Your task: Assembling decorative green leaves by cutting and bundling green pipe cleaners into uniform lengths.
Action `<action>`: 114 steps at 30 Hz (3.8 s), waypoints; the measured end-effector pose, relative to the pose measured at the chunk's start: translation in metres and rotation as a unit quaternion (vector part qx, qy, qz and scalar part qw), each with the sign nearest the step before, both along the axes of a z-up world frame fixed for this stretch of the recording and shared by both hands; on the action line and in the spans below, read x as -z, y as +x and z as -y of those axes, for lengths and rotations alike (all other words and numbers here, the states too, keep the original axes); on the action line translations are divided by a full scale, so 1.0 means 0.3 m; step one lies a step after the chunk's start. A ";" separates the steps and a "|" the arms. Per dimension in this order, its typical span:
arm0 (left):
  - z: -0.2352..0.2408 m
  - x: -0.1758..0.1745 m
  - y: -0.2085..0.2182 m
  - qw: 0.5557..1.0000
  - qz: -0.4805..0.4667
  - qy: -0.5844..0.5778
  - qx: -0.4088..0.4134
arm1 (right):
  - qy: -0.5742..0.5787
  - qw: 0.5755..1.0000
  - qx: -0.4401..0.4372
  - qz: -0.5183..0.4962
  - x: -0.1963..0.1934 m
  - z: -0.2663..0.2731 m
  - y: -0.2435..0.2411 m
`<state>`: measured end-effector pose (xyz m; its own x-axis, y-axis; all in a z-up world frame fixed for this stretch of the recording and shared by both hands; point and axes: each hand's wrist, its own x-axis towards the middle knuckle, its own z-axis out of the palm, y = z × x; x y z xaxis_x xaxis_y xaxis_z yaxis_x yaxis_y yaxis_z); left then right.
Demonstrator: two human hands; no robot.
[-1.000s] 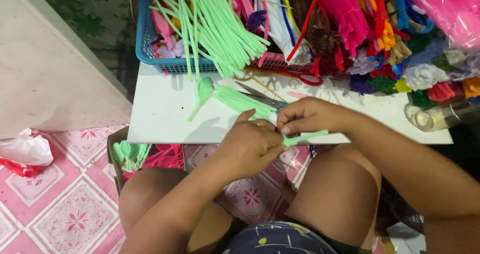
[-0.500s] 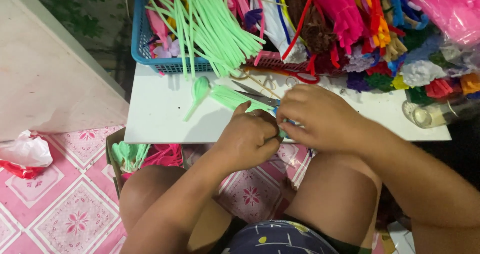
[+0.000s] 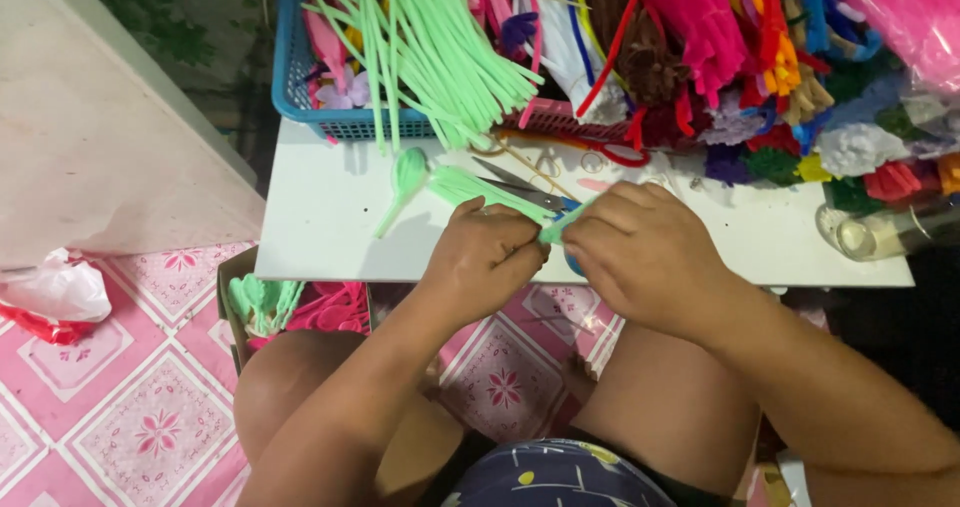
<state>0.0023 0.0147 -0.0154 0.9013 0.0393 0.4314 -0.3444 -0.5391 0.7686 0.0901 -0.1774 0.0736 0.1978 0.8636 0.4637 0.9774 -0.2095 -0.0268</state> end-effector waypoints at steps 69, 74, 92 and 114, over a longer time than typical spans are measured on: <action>-0.022 -0.053 0.012 0.917 -0.175 -0.341 0.108 | 0.223 0.887 0.028 -0.403 0.248 0.063 0.107; -0.006 -0.058 0.017 0.908 -0.236 -0.301 0.169 | 0.148 0.839 -0.052 -0.521 0.199 -0.028 0.105; 0.021 0.000 0.044 0.765 -0.279 -0.522 0.253 | 0.223 0.747 -0.234 -0.581 0.371 0.015 0.191; -0.044 0.024 0.078 0.869 -0.186 -0.398 0.227 | 0.244 0.770 -0.147 -0.570 0.348 0.020 0.201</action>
